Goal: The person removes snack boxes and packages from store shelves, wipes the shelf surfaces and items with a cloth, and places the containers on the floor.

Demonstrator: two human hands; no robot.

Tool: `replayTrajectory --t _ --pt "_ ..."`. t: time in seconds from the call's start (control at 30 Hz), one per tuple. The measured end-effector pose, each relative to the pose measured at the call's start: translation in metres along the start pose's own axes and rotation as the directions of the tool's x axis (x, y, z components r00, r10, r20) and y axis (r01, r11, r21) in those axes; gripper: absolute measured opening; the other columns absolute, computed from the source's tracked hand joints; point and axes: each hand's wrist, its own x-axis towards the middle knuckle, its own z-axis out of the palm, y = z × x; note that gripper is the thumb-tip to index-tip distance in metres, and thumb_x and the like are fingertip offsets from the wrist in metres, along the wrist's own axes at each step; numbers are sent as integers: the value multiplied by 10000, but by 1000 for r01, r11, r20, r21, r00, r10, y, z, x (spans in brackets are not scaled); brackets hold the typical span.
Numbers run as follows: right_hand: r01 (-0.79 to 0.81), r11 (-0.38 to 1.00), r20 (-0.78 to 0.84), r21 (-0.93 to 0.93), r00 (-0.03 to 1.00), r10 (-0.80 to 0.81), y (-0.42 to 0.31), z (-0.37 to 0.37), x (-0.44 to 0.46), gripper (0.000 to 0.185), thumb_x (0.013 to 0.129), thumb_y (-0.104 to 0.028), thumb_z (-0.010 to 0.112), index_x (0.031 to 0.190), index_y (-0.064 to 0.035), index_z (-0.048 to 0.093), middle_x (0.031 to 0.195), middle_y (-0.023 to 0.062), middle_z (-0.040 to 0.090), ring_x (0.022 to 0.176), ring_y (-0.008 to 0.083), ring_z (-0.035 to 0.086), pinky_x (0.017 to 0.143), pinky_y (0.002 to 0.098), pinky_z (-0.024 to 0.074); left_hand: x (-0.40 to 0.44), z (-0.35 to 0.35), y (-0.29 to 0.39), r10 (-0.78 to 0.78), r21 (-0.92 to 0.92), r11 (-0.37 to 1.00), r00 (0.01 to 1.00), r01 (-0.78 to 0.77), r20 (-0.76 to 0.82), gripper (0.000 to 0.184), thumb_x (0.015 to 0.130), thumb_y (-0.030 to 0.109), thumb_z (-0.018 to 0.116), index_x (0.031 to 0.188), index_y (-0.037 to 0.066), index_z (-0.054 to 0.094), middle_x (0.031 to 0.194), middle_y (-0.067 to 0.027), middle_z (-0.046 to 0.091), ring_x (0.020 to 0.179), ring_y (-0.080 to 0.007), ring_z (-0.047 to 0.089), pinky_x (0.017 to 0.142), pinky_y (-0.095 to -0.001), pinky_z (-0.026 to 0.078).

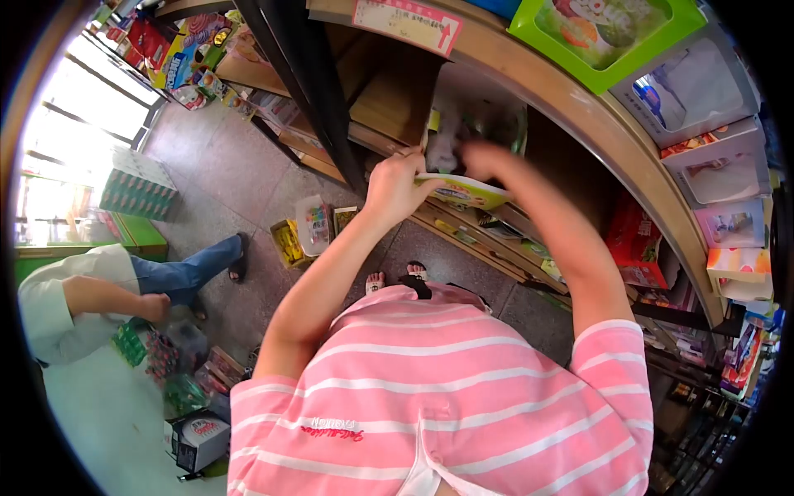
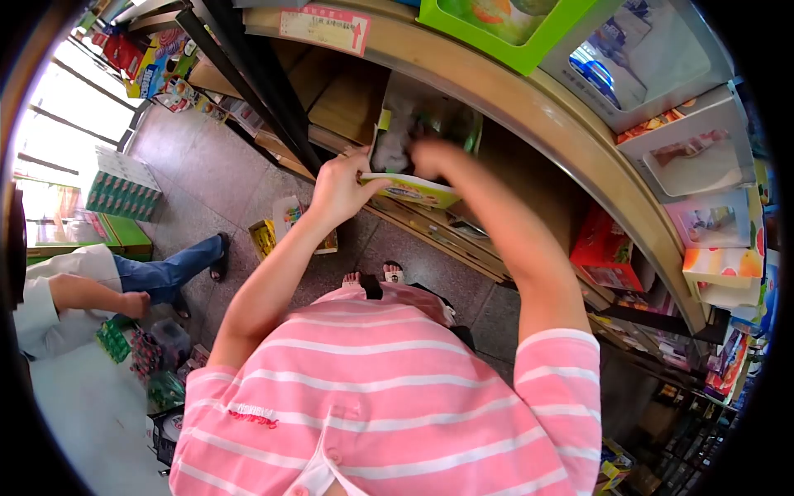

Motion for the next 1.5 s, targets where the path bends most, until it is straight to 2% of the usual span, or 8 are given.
replayTrajectory --t 0.07,0.2,0.33,0.67,0.8,1.03,1.13,1.5 --pt "-51 952 -361 -302 930 -65 -1 29 6 351 635 -143 616 950 4 563 999 198 534 891 347 538 772 397 451 4 15 -11 186 -19 980 954 -196 -234 306 610 218 711 625 14 484 1036 -189 554 875 -323 556 708 -362 461" --pt "-186 959 -83 -214 982 171 -1 -4 17 349 694 -124 533 1027 -19 525 980 196 548 916 328 541 817 378 433 -1 9 -13 147 -11 988 962 -153 -231 312 606 239 712 628 17 494 1052 -191 544 863 -320 560 704 -362 464" --pt "-115 813 -276 571 905 323 67 12 41 380 691 -215 533 1048 -84 545 1131 170 505 1024 330 480 903 368 357 -6 6 -11 74 -78 993 978 -90 -194 307 605 250 711 740 27 549 1063 -173 535 883 -309 557 719 -359 463" --pt "-242 945 -474 219 821 320 90 -49 -50 593 693 -233 564 1216 -39 362 1245 174 398 1167 298 352 976 337 280 2 -14 17 388 125 921 851 -369 -353 337 639 246 673 883 53 546 968 -172 531 930 -320 515 813 -390 419" --pt "-305 951 -457 51 840 294 72 -40 -31 691 694 -241 577 1283 -22 289 1290 175 355 1224 286 301 1005 325 250 28 -1 33 270 116 956 963 -269 3 169 663 226 596 756 85 601 569 -91 557 577 -298 570 595 -391 461" --pt "-352 924 -192 -149 927 322 32 -2 31 964 549 -251 716 1321 -35 181 1324 226 267 1237 318 262 1012 361 235 88 7 40 154 248 891 766 -381 624 297 697 270 597 852 21 644 839 -150 620 758 -289 597 644 -391 479" --pt "-254 963 -182 -89 955 235 85 24 64 913 561 -252 712 1302 -30 227 1307 216 305 1215 306 308 985 363 280 122 46 14 -223 180 974 480 134 848 344 683 264 682 896 0 625 823 -104 620 676 -222 589 579 -342 483" --pt "-11 934 -429 357 886 175 96 -14 34 607 733 -134 537 1264 26 292 1301 188 335 1222 271 304 1010 335 222 130 13 52 -120 231 964 560 -132 820 387 663 297 656 936 25 621 931 -123 605 807 -240 576 686 -364 460"
